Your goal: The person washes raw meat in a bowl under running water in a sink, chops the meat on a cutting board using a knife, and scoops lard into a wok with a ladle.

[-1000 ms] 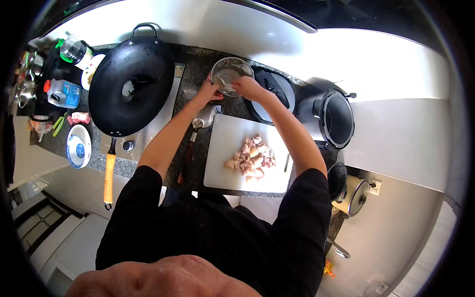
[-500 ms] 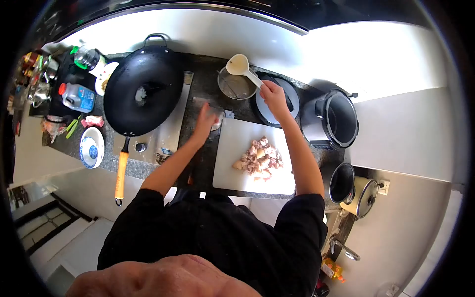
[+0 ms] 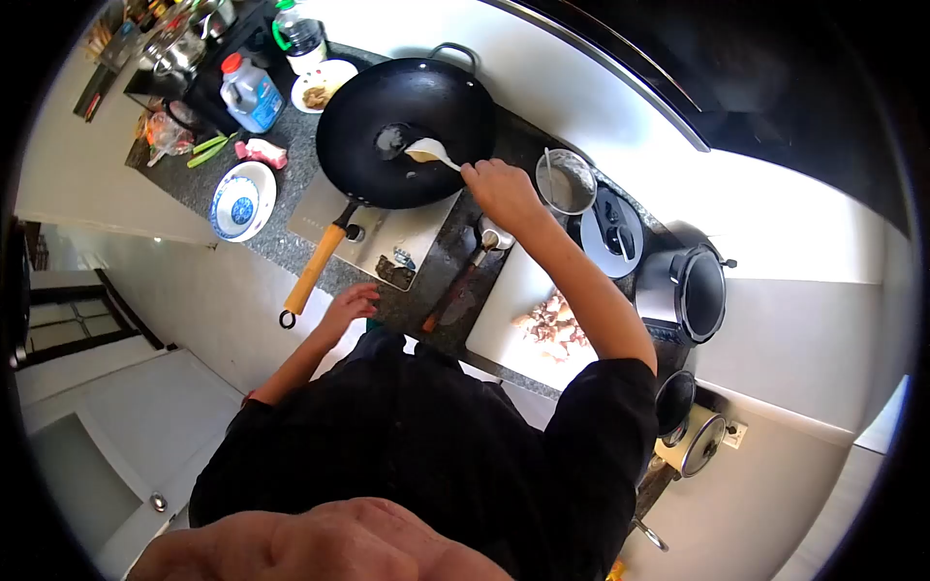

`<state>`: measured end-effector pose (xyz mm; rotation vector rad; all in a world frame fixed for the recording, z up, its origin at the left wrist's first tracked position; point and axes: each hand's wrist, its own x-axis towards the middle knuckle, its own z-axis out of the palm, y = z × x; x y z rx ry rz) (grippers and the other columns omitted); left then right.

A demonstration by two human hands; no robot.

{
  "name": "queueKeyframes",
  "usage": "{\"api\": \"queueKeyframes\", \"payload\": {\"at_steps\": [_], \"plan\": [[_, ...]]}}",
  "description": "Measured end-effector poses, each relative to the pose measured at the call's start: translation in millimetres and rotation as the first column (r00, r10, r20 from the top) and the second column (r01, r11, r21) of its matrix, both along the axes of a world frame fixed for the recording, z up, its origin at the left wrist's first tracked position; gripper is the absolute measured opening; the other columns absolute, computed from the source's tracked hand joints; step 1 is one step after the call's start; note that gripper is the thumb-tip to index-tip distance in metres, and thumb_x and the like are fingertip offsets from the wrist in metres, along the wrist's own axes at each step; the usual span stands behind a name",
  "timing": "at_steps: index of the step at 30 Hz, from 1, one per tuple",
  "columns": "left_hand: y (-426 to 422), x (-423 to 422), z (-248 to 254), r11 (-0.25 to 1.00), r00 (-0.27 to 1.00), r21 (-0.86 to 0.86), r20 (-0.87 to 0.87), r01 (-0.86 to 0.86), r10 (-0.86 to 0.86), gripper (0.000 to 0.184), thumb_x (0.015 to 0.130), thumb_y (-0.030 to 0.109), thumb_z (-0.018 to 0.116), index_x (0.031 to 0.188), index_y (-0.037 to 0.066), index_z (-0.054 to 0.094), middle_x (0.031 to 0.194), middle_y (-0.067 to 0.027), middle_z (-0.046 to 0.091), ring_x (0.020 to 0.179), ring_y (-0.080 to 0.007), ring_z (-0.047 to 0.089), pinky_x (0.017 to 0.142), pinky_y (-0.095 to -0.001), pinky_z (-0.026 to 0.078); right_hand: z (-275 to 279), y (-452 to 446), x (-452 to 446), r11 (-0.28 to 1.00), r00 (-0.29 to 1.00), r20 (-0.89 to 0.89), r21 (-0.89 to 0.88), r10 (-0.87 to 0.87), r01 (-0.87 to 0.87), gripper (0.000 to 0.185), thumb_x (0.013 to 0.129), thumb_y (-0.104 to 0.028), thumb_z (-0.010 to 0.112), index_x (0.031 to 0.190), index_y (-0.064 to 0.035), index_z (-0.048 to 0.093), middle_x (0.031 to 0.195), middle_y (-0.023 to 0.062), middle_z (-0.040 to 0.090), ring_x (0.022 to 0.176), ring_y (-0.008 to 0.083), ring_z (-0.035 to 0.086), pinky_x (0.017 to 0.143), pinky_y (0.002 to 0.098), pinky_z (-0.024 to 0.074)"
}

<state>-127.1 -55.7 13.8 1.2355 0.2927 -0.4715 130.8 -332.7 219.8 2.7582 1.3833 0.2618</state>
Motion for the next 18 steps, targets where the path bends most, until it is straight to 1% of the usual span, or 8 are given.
{"api": "queueKeyframes", "payload": {"at_steps": [1,3,6,7,10,12,16,18], "plan": [[13,-4,15,0.999,0.999,0.008,-0.011,-0.039,0.039,0.038,0.094,0.019,0.051,0.131,0.007,0.05,0.116,-0.0077,0.059,0.09,-0.0135,0.06,0.082,-0.0272,0.05,-5,6,3,1.0,1.0,0.001,-0.008,0.01,-0.01,0.017,0.081,-0.011,0.056,0.098,-0.0081,0.056,0.084,0.0067,0.06,0.081,0.0241,0.062,0.06,0.0356,0.0535],[37,-18,18,0.987,0.99,0.072,-0.002,-0.141,0.141,0.038,0.094,0.02,0.051,0.129,0.006,0.05,0.113,-0.0078,0.061,0.087,-0.0136,0.061,0.079,-0.027,0.051,-9,16,7,0.981,1.0,0.016,-0.194,0.015,-0.012,0.015,0.081,-0.011,0.056,0.095,-0.0076,0.058,0.084,0.0068,0.061,0.08,0.0235,0.063,0.061,0.0353,0.0542],[67,-35,21,0.958,0.965,0.113,0.054,-0.263,0.258,0.036,0.094,0.021,0.051,0.127,0.005,0.052,0.107,-0.0072,0.063,0.084,-0.0139,0.062,0.076,-0.0269,0.051,-8,28,8,0.975,0.999,0.05,-0.222,0.013,-0.001,0.011,0.079,-0.011,0.057,0.089,-0.0074,0.06,0.082,0.0069,0.063,0.08,0.0231,0.064,0.062,0.0349,0.0549],[77,-39,17,0.942,0.945,0.064,0.039,-0.328,0.326,0.035,0.093,0.02,0.052,0.124,0.004,0.054,0.104,-0.0071,0.064,0.081,-0.0142,0.062,0.072,-0.0269,0.051,-11,30,9,0.966,0.998,0.057,-0.257,0.011,0.004,0.009,0.079,-0.011,0.057,0.087,-0.0073,0.06,0.083,0.0072,0.063,0.08,0.0232,0.065,0.063,0.0348,0.055],[102,-43,20,0.933,0.934,0.051,0.036,-0.356,0.355,0.034,0.092,0.015,0.05,0.123,0.004,0.054,0.105,-0.0081,0.063,0.085,-0.0151,0.061,0.074,-0.0277,0.051,-8,41,7,0.974,0.996,0.069,-0.218,-0.052,0.066,0.01,0.082,-0.01,0.055,0.089,-0.0072,0.059,0.082,0.0077,0.063,0.08,0.0248,0.065,0.064,0.0366,0.0545],[115,-41,24,0.917,0.917,0.066,-0.052,-0.393,0.396,0.035,0.091,0.012,0.049,0.124,0.002,0.053,0.109,-0.0093,0.062,0.093,-0.0173,0.061,0.083,-0.0292,0.049,-11,43,9,0.966,0.994,0.025,-0.233,-0.106,0.109,0.011,0.082,-0.008,0.053,0.091,-0.0084,0.058,0.081,0.0074,0.062,0.081,0.0263,0.065,0.066,0.0391,0.054],[135,-40,29,0.92,0.919,0.088,-0.066,-0.383,0.389,0.035,0.09,0.01,0.046,0.123,0.004,0.055,0.108,-0.0084,0.061,0.09,-0.0159,0.059,0.08,-0.0299,0.049,-18,42,10,0.971,0.986,0.034,-0.173,-0.163,0.166,0.012,0.082,-0.008,0.052,0.092,-0.0065,0.06,0.082,0.0091,0.065,0.079,0.0276,0.065,0.066,0.0399,0.0536],[145,-38,30,0.924,0.924,0.08,-0.063,-0.373,0.378,0.035,0.09,0.01,0.046,0.123,0.004,0.056,0.108,-0.0082,0.061,0.09,-0.0158,0.059,0.08,-0.0297,0.049,-21,37,10,0.931,0.937,-0.049,-0.149,-0.345,0.334,0.017,0.084,-0.011,0.054,0.096,-0.0064,0.065,0.083,0.0135,0.068,0.078,0.029,0.067,0.066,0.0386,0.0536]]}}
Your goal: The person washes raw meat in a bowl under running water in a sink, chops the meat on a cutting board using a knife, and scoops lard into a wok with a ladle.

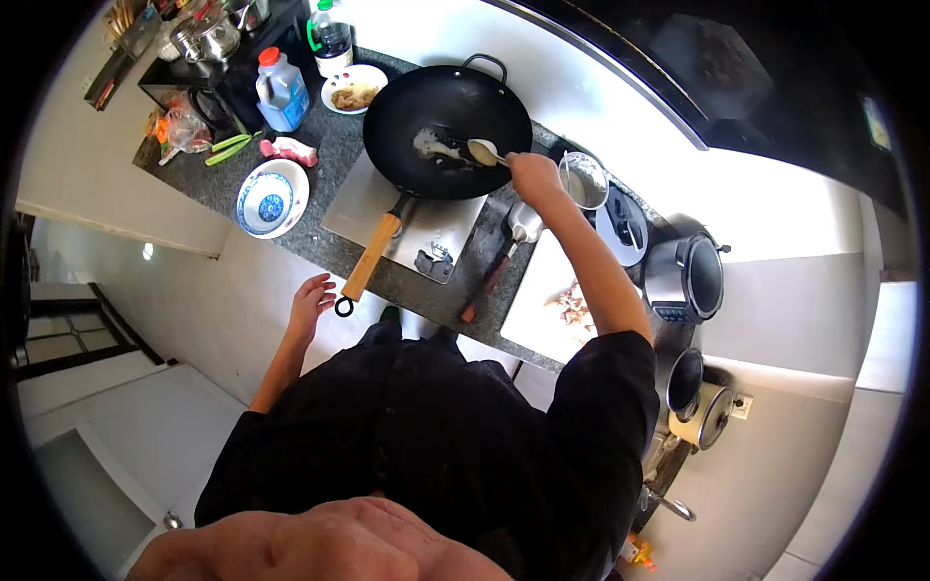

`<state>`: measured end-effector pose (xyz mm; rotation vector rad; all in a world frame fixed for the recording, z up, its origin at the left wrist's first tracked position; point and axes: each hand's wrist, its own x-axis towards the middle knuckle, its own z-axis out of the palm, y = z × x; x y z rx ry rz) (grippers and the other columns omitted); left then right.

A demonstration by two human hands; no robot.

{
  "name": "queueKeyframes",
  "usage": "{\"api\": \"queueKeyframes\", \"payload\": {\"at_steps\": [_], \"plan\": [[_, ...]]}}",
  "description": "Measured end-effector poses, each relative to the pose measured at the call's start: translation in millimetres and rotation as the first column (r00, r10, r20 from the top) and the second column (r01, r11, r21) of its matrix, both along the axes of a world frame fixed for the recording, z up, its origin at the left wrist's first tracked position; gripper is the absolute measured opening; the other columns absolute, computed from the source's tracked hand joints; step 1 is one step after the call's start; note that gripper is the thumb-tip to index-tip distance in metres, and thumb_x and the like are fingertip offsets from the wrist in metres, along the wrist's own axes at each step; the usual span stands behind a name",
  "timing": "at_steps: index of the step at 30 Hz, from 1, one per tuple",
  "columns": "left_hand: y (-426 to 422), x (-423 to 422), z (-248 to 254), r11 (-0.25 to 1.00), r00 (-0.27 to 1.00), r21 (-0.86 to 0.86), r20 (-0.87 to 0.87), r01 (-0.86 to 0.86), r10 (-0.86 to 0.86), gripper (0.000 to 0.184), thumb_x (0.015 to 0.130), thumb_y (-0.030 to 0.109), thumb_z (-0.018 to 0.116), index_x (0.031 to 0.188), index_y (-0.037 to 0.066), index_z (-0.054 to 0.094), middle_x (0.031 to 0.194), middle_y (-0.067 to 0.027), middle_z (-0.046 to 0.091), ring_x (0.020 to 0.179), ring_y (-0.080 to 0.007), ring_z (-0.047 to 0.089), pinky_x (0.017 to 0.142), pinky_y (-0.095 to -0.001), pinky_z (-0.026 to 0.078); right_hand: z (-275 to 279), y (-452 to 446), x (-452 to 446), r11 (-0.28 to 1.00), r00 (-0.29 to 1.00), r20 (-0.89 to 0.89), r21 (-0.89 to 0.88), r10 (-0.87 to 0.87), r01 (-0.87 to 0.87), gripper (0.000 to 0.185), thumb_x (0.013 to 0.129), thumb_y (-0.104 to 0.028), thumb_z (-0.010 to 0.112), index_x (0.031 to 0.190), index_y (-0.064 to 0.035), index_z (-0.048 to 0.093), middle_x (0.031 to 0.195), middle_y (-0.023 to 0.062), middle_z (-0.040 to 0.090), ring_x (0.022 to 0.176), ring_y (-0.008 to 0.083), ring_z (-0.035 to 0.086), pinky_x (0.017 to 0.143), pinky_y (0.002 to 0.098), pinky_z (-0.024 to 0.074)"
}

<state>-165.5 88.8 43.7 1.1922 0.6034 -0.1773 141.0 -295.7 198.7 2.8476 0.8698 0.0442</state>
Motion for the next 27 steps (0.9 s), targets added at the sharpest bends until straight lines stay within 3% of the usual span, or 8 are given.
{"api": "queueKeyframes", "payload": {"at_steps": [2,4,5,7,11,17,23,27], "plan": [[9,2,0,1.0,1.0,-0.005,0.004,0.017,-0.017,0.034,0.09,0.01,0.046,0.123,0.004,0.056,0.108,-0.0081,0.061,0.09,-0.0156,0.059,0.08,-0.0295,0.049,-17,-17,8,0.954,0.983,-0.104,0.246,-0.151,0.172,0.019,0.085,-0.012,0.054,0.099,-0.0062,0.065,0.08,0.013,0.067,0.073,0.0271,0.066,0.063,0.0375,0.0522],[17,2,-2,1.0,1.0,-0.017,0.014,0.022,-0.022,0.034,0.09,0.01,0.046,0.123,0.004,0.055,0.107,-0.008,0.061,0.089,-0.015,0.059,0.079,-0.0288,0.05,-13,-32,5,0.582,0.835,-0.515,0.624,-0.195,0.521,0.023,0.088,-0.016,0.054,0.104,-0.0031,0.066,0.068,0.0063,0.061,0.057,0.0156,0.057,0.052,0.0298,0.0443],[22,2,-3,0.999,1.0,-0.018,0.013,0.029,-0.029,0.034,0.09,0.01,0.046,0.123,0.004,0.055,0.107,-0.008,0.061,0.089,-0.015,0.059,0.079,-0.0288,0.05,-1,-39,-10,0.209,0.636,-0.759,0.605,-0.138,0.768,0.017,0.09,-0.014,0.053,0.094,-0.0023,0.064,0.064,-0.0004,0.051,0.051,0.0067,0.042,0.044,0.0216,0.0324],[29,2,-5,1.0,1.0,-0.014,-0.004,0.007,-0.007,0.035,0.091,0.01,0.047,0.124,0.004,0.055,0.107,-0.008,0.061,0.089,-0.0145,0.059,0.079,-0.0281,0.05,2,-63,-22,-0.169,0.507,-0.842,0.481,0.187,0.861,0.01,0.094,-0.014,0.049,0.087,-0.011,0.055,0.063,-0.0051,0.043,0.049,0.0023,0.032,0.039,0.0175,0.0203],[33,-2,-1,1.0,0.999,-0.007,-0.047,-0.025,0.025,0.035,0.091,0.011,0.048,0.125,0.003,0.053,0.107,-0.009,0.062,0.087,-0.014,0.059,0.078,-0.0274,0.05,-10,-118,-36,-0.623,0.469,-0.777,0.128,0.421,0.772,0.02,0.096,-0.01,0.044,0.076,-0.0104,0.045,0.062,-0.0045,0.037,0.048,0.0044,0.031,0.038,0.0181,0.0206],[23,-15,-10,0.999,0.995,-0.012,-0.094,-0.039,0.038,0.036,0.092,0.011,0.047,0.126,0.002,0.052,0.107,-0.0099,0.061,0.086,-0.0139,0.059,0.077,-0.0274,0.05,-72,-191,-8,-0.714,0.483,-0.743,0.009,0.464,0.7,0.022,0.097,-0.011,0.041,0.076,-0.008,0.044,0.061,-0.0025,0.036,0.047,0.0059,0.031,0.038,0.0189,0.0232],[3,-21,9,1.0,0.99,0.003,-0.143,0.008,-0.007,0.034,0.092,0.01,0.048,0.125,0.002,0.052,0.107,-0.0096,0.061,0.084,-0.0139,0.059,0.075,-0.0274,0.051,-107,-159,-16,-0.741,0.562,-0.774,0.189,0.292,0.644,0.024,0.097,-0.024,0.051,0.105,-0.0009,0.055,0.099,0.0113,0.066,0.074,0.0135,0.063,0.054,0.0266,0.0503],[-9,-7,8,0.999,0.988,-0.023,-0.146,0.048,-0.051,0.036,0.096,0.021,0.046,0.128,0.004,0.049,0.107,-0.0098,0.061,0.082,-0.0154,0.06,0.075,-0.0293,0.052,-84,-84,-101,-0.462,0.577,-0.764,0.416,0.289,0.783,0.023,0.088,-0.015,0.057,0.106,-0.002,0.057,0.088,0.0096,0.066,0.072,0.0145,0.063,0.053,0.0228,0.0471]]}}
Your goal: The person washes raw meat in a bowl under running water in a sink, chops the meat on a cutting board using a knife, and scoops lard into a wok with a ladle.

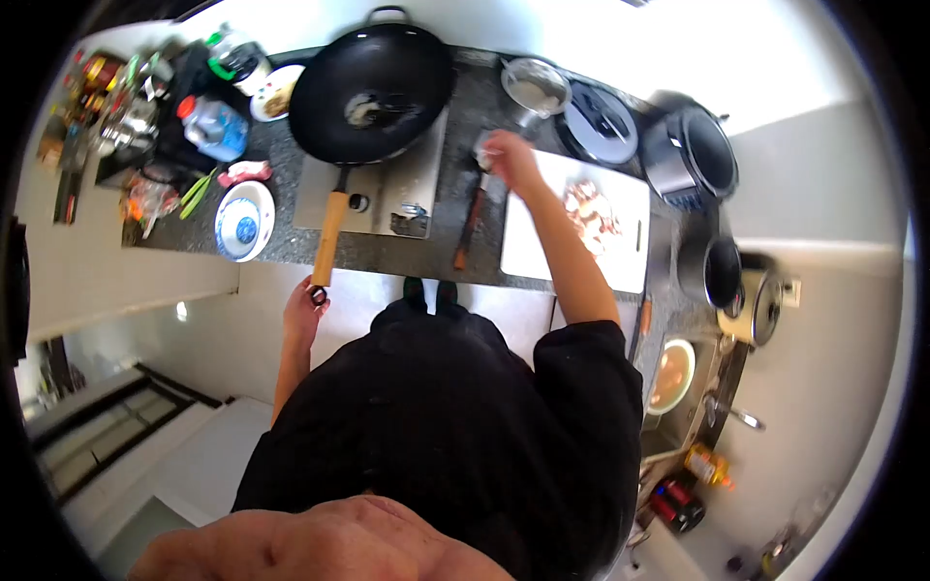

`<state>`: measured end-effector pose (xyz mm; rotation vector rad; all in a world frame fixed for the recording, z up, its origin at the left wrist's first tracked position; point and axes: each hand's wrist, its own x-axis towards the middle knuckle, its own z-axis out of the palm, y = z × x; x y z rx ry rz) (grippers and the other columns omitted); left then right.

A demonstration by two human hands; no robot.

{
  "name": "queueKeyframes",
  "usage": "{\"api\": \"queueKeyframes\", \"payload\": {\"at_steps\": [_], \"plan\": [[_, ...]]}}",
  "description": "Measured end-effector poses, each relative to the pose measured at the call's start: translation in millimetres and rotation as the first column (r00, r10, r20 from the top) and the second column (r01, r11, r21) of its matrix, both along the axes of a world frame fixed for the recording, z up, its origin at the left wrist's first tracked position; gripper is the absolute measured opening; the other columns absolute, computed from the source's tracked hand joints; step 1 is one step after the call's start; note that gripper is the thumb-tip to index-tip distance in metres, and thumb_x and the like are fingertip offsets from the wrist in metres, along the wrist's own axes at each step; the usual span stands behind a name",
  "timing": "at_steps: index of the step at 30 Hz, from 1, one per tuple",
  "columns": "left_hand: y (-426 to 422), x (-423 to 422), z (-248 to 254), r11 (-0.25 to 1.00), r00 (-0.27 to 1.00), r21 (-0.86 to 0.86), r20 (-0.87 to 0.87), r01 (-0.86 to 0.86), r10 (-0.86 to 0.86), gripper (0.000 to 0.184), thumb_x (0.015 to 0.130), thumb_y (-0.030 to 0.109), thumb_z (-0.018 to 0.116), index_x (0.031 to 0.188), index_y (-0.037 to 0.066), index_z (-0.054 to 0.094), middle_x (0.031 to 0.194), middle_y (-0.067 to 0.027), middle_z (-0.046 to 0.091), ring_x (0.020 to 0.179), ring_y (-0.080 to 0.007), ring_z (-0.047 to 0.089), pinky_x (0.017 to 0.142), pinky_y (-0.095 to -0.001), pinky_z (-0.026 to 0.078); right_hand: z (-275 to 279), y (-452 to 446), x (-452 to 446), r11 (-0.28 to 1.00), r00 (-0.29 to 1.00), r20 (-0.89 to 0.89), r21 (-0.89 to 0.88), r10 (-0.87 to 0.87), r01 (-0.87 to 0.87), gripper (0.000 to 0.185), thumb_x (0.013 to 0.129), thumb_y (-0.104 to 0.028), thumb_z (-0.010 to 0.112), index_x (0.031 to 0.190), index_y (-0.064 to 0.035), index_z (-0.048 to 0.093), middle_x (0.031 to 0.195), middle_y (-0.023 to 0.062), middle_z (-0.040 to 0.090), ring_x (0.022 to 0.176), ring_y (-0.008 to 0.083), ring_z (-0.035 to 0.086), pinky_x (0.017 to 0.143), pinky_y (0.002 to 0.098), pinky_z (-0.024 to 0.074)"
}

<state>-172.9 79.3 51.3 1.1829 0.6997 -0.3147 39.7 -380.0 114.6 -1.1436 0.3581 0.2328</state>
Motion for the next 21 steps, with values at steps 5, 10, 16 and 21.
{"api": "queueKeyframes", "payload": {"at_steps": [5,10,16,21], "plan": [[-39,24,68,0.876,0.999,-0.481,0.053,0.036,-0.012,0.055,0.098,0.047,0.036,0.133,0.005,0.045,0.115,-0.014,0.06,0.079,-0.0181,0.059,0.066,-0.0279,0.054,-13,36,-111,0.965,0.939,-0.23,-0.005,0.254,-0.262,0.027,0.089,-0.017,0.056,0.113,-0.0056,0.058,0.088,0.0028,0.066,0.072,0.0094,0.061,0.057,0.0219,0.0448],[-43,36,76,0.712,0.982,-0.676,0.125,0.19,-0.144,0.052,0.099,0.039,0.042,0.137,0.003,0.04,0.09,-0.0069,0.053,0.055,-0.0075,0.042,0.042,-0.0155,0.036,-45,20,-165,0.969,0.922,-0.298,0.083,0.247,-0.233,0.027,0.089,-0.015,0.055,0.115,-0.0066,0.058,0.089,0.0025,0.066,0.073,0.0086,0.061,0.056,0.0215,0.0438],[-8,58,126,0.856,0.955,-0.423,0.108,0.296,-0.277,0.048,0.099,0.033,0.047,0.134,0.001,0.04,0.078,0.0011,0.038,0.047,-0.0014,0.03,0.035,-0.0139,0.024,-55,-24,-194,0.998,0.956,-0.29,0.033,-0.043,0.055,0.027,0.089,-0.013,0.053,0.114,-0.0048,0.059,0.089,0.004,0.065,0.073,0.0098,0.06,0.052,0.0213,0.0415],[50,78,133,0.846,0.935,-0.397,0.151,0.355,-0.321,0.049,0.094,0.032,0.057,0.13,0.001,0.046,0.076,0.0008,0.044,0.045,0.0008,0.028,0.034,-0.0129,0.02,-60,-24,-202,0.993,0.96,-0.262,0.028,-0.102,0.113,0.022,0.09,-0.019,0.056,0.108,-0.0062,0.059,0.082,0.0014,0.061,0.068,0.0103,0.057,0.05,0.0215,0.0411]]}}
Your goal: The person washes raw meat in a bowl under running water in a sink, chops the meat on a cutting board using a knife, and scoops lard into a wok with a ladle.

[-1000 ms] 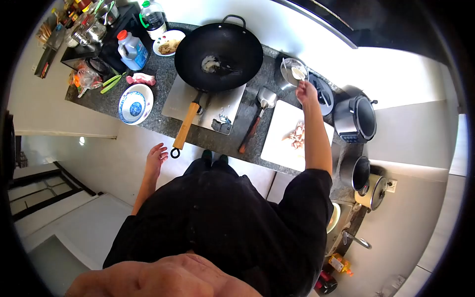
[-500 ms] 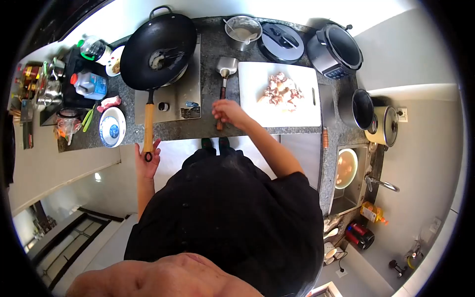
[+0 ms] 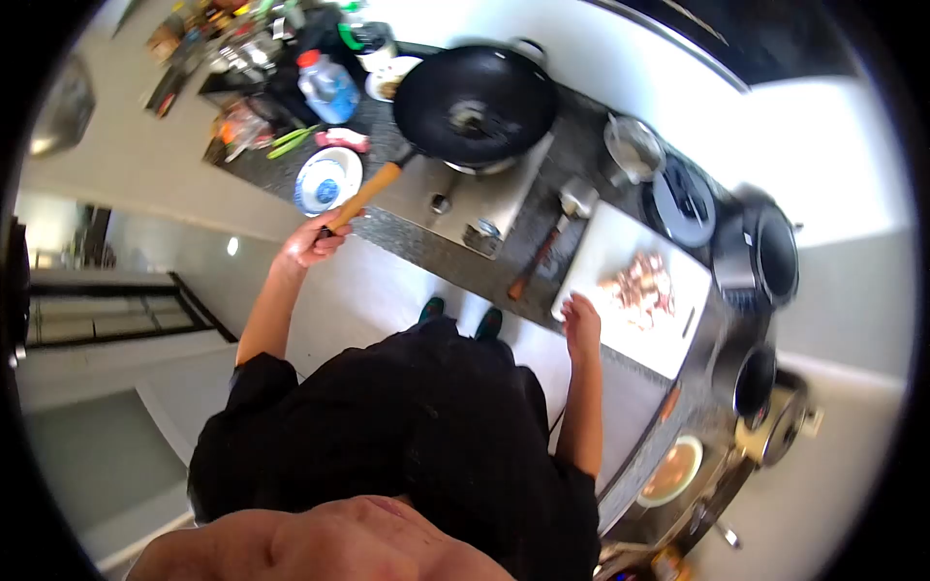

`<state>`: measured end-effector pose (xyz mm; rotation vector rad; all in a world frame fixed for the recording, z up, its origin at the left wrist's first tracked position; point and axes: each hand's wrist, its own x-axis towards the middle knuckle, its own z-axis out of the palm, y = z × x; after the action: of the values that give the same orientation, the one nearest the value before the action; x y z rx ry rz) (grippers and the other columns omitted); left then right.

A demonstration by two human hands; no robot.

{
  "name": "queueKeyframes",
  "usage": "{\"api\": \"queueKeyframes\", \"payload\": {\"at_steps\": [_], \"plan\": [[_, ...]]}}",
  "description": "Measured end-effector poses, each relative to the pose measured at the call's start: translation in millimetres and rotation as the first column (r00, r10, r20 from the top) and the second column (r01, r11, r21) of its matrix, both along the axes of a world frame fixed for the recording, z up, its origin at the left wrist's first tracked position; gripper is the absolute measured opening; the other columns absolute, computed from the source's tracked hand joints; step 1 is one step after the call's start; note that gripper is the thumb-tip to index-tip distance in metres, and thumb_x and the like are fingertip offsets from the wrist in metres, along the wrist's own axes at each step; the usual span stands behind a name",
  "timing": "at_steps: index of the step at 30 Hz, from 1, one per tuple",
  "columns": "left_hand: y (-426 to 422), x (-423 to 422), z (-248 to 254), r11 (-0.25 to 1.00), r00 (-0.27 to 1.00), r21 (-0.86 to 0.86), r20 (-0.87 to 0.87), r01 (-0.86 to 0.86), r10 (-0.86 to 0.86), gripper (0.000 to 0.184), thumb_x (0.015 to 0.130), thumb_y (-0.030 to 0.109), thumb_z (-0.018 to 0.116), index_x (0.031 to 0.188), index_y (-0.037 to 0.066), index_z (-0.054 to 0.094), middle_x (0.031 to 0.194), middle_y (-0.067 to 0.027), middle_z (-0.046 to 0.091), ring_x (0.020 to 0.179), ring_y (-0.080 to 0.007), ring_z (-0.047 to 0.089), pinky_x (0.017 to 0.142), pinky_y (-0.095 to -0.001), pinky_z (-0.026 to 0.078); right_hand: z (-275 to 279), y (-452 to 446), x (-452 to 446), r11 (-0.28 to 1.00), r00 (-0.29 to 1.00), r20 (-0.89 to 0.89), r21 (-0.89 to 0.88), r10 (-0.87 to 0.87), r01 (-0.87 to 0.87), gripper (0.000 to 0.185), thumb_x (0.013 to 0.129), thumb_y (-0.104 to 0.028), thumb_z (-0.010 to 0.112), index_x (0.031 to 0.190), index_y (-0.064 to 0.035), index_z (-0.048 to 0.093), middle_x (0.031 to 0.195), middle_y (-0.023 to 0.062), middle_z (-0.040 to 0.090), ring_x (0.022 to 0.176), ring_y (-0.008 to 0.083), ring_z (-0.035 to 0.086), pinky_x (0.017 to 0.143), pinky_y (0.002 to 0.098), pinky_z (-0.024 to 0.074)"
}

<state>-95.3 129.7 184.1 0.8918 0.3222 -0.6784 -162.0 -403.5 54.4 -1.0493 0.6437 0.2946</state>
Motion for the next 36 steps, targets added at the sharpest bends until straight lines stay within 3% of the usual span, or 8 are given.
{"api": "queueKeyframes", "payload": {"at_steps": [6,9,11,13,15,21,26,36], "plan": [[25,-6,-22,1.0,1.0,-0.019,-0.002,-0.001,0.001,0.051,0.093,0.039,0.057,0.128,0.002,0.05,0.078,-0.0052,0.055,0.048,-0.002,0.032,0.036,-0.014,0.022,-7,49,3,0.996,0.998,0.0,0.072,0.058,-0.058,0.017,0.092,-0.016,0.055,0.105,-0.0065,0.059,0.082,0.0025,0.061,0.066,0.0113,0.056,0.049,0.0218,0.0424],[26,-13,-35,0.989,0.999,-0.137,-0.01,0.05,-0.052,0.053,0.095,0.047,0.051,0.123,0.002,0.053,0.082,-0.0079,0.059,0.052,-0.0057,0.037,0.041,-0.0171,0.03,3,95,11,0.984,0.997,0.046,0.164,0.065,-0.072,0.012,0.09,-0.009,0.054,0.1,-0.0049,0.058,0.081,0.004,0.061,0.065,0.011,0.057,0.051,0.0208,0.0431],[33,-9,-56,0.992,0.98,-0.021,-0.158,-0.125,0.12,0.055,0.095,0.053,0.046,0.116,0.003,0.055,0.087,-0.0094,0.061,0.058,-0.0109,0.041,0.048,-0.0225,0.036,13,124,14,0.985,0.994,0.03,0.138,0.105,-0.108,0.012,0.089,-0.012,0.058,0.099,-0.0061,0.06,0.083,0.0039,0.063,0.068,0.0102,0.057,0.055,0.0198,0.0453],[44,-16,-72,0.992,0.984,-0.011,-0.128,-0.128,0.125,0.053,0.095,0.055,0.045,0.11,0.005,0.056,0.094,-0.0108,0.063,0.065,-0.0154,0.049,0.054,-0.0253,0.043,21,151,15,0.986,0.984,0.098,0.067,0.148,-0.155,0.019,0.087,-0.012,0.058,0.104,-0.0058,0.061,0.085,0.0036,0.064,0.067,0.0101,0.059,0.058,0.0204,0.0469],[69,-20,-123,0.979,0.991,-0.195,-0.131,-0.057,0.031,0.052,0.096,0.053,0.044,0.118,0.007,0.055,0.1,-0.011,0.063,0.074,-0.0172,0.057,0.059,-0.0277,0.048,31,170,11,0.97,0.97,0.07,-0.086,0.233,-0.226,0.022,0.087,-0.013,0.056,0.107,-0.0064,0.06,0.087,0.0037,0.065,0.07,0.0093,0.059,0.056,0.0224,0.0442],[41,-36,-156,0.946,0.932,-0.222,-0.221,0.237,-0.286,0.045,0.101,0.039,0.039,0.132,0.009,0.047,0.11,-0.0102,0.063,0.085,-0.0184,0.063,0.07,-0.0306,0.053,44,199,-44,0.964,0.978,-0.011,-0.166,0.207,-0.206,0.023,0.089,-0.014,0.055,0.108,-0.0025,0.059,0.087,0.004,0.064,0.072,0.0107,0.06,0.055,0.0235,0.0444],[-40,-20,-151,0.854,0.848,-0.124,-0.109,0.506,-0.518,0.041,0.101,0.033,0.04,0.132,0.006,0.047,0.112,-0.0108,0.061,0.09,-0.0179,0.06,0.075,-0.0301,0.051,36,159,-112,0.94,0.983,-0.121,-0.299,0.135,-0.166,0.027,0.086,-0.018,0.057,0.109,-0.0029,0.059,0.086,0.0028,0.065,0.071,0.0103,0.061,0.056,0.0242,0.0433],[-224,-10,-129,0.757,0.756,0.051,0.045,0.652,-0.654,0.039,0.1,0.028,0.045,0.131,0.005,0.047,0.109,-0.0088,0.06,0.091,-0.0151,0.059,0.076,-0.0278,0.049,26,-45,-187,0.786,0.961,-0.072,-0.593,-0.267,0.174,0.03,0.085,-0.014,0.056,0.11,0.0006,0.062,0.086,0.008,0.069,0.07,0.0137,0.065,0.059,0.0283,0.0502]]}}
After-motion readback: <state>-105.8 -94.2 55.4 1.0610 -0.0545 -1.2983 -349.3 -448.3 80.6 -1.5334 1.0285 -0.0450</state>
